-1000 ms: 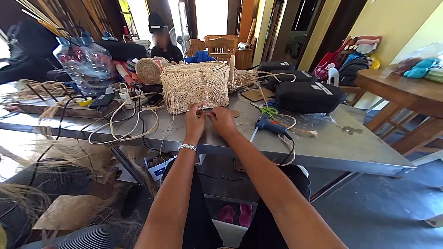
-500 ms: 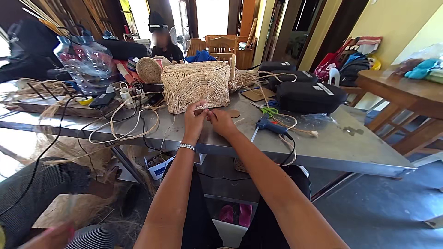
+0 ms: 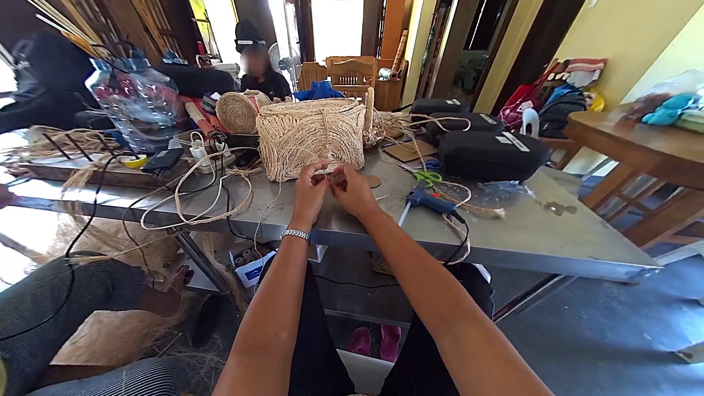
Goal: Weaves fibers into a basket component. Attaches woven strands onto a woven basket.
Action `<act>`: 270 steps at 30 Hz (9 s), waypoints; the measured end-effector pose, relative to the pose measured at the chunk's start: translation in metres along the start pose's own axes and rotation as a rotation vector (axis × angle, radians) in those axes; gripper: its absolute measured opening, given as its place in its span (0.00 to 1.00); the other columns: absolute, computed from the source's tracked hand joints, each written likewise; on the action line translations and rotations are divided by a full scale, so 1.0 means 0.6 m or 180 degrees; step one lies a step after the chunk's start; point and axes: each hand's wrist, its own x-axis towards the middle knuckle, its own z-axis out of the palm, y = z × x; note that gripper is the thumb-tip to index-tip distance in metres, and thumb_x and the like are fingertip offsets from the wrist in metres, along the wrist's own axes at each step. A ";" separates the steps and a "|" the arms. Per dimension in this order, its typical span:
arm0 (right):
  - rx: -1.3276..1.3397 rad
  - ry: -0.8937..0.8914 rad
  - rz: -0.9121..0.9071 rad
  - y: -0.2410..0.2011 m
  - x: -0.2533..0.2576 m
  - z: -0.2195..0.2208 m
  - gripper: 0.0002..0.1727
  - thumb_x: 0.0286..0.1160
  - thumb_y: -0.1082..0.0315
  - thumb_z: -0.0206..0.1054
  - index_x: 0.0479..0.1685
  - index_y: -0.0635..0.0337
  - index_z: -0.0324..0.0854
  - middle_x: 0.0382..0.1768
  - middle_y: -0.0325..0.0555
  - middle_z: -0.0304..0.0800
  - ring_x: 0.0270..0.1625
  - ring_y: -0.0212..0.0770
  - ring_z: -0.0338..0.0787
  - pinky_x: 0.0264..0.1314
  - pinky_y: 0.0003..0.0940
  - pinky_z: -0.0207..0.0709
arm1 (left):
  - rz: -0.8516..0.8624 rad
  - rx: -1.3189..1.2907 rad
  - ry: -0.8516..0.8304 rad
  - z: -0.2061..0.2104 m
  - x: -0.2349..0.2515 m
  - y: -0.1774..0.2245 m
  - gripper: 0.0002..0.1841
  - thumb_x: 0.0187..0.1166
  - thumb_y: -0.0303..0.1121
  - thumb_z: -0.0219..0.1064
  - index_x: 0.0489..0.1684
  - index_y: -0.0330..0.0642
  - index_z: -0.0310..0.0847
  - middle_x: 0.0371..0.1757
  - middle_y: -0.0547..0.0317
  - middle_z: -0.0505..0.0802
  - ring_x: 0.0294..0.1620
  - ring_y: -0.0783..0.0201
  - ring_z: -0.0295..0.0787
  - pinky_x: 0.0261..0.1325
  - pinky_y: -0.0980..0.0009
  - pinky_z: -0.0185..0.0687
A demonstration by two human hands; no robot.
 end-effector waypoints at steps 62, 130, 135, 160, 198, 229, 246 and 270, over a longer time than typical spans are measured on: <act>-0.0610 0.0199 -0.0101 -0.002 0.000 -0.005 0.15 0.87 0.61 0.64 0.46 0.64 0.89 0.42 0.53 0.92 0.47 0.50 0.91 0.58 0.50 0.84 | 0.0379 0.1167 0.0296 0.011 0.022 -0.011 0.28 0.75 0.19 0.65 0.78 0.45 0.77 0.76 0.44 0.78 0.47 0.61 0.91 0.50 0.65 0.91; -0.0342 -0.0161 -0.0028 -0.003 0.002 -0.006 0.20 0.94 0.64 0.52 0.51 0.69 0.87 0.44 0.56 0.94 0.50 0.49 0.93 0.62 0.49 0.83 | 0.0398 0.0124 0.0394 0.002 0.021 -0.006 0.31 0.75 0.21 0.70 0.82 0.41 0.71 0.82 0.44 0.73 0.51 0.61 0.91 0.53 0.67 0.91; -0.0259 -0.0238 -0.0074 0.000 0.003 -0.005 0.21 0.95 0.62 0.50 0.48 0.68 0.88 0.41 0.53 0.93 0.46 0.46 0.92 0.59 0.46 0.83 | 0.0155 -0.0573 0.0277 -0.004 0.018 -0.008 0.33 0.75 0.22 0.71 0.84 0.39 0.68 0.82 0.47 0.74 0.56 0.61 0.91 0.60 0.66 0.90; -0.0472 0.0524 -0.0280 -0.004 -0.004 -0.009 0.12 0.81 0.63 0.69 0.46 0.64 0.91 0.42 0.53 0.93 0.44 0.48 0.90 0.55 0.46 0.83 | 0.0609 0.1127 0.0426 0.013 0.017 -0.002 0.34 0.75 0.18 0.63 0.86 0.45 0.68 0.83 0.42 0.70 0.45 0.63 0.89 0.45 0.70 0.89; -0.0428 0.0975 0.0511 0.006 0.001 -0.024 0.36 0.90 0.55 0.57 0.88 0.72 0.58 0.74 0.72 0.76 0.70 0.61 0.85 0.71 0.53 0.82 | 0.0168 0.0512 0.0775 -0.008 0.015 -0.005 0.34 0.78 0.24 0.66 0.88 0.38 0.61 0.84 0.39 0.71 0.55 0.59 0.90 0.57 0.65 0.89; -0.0639 0.0340 -0.0292 0.003 0.000 -0.005 0.12 0.82 0.64 0.69 0.43 0.65 0.91 0.46 0.55 0.91 0.54 0.52 0.89 0.64 0.48 0.82 | 0.0595 0.1346 0.0300 0.012 0.017 -0.005 0.35 0.75 0.17 0.60 0.88 0.43 0.64 0.83 0.41 0.69 0.48 0.61 0.88 0.48 0.69 0.88; -0.0256 -0.0092 -0.0288 0.007 0.004 -0.005 0.18 0.92 0.66 0.53 0.47 0.68 0.89 0.45 0.55 0.92 0.51 0.48 0.91 0.63 0.45 0.81 | 0.0159 -0.0402 0.0333 -0.004 0.017 -0.014 0.40 0.74 0.23 0.73 0.89 0.41 0.60 0.85 0.45 0.68 0.55 0.61 0.91 0.59 0.67 0.90; -0.0614 0.0596 -0.0305 0.001 -0.003 -0.009 0.11 0.78 0.62 0.72 0.46 0.61 0.90 0.39 0.49 0.93 0.44 0.49 0.92 0.54 0.51 0.85 | 0.0130 0.0266 0.0229 -0.002 0.015 -0.011 0.11 0.79 0.26 0.70 0.56 0.35 0.81 0.56 0.51 0.91 0.51 0.64 0.91 0.59 0.66 0.88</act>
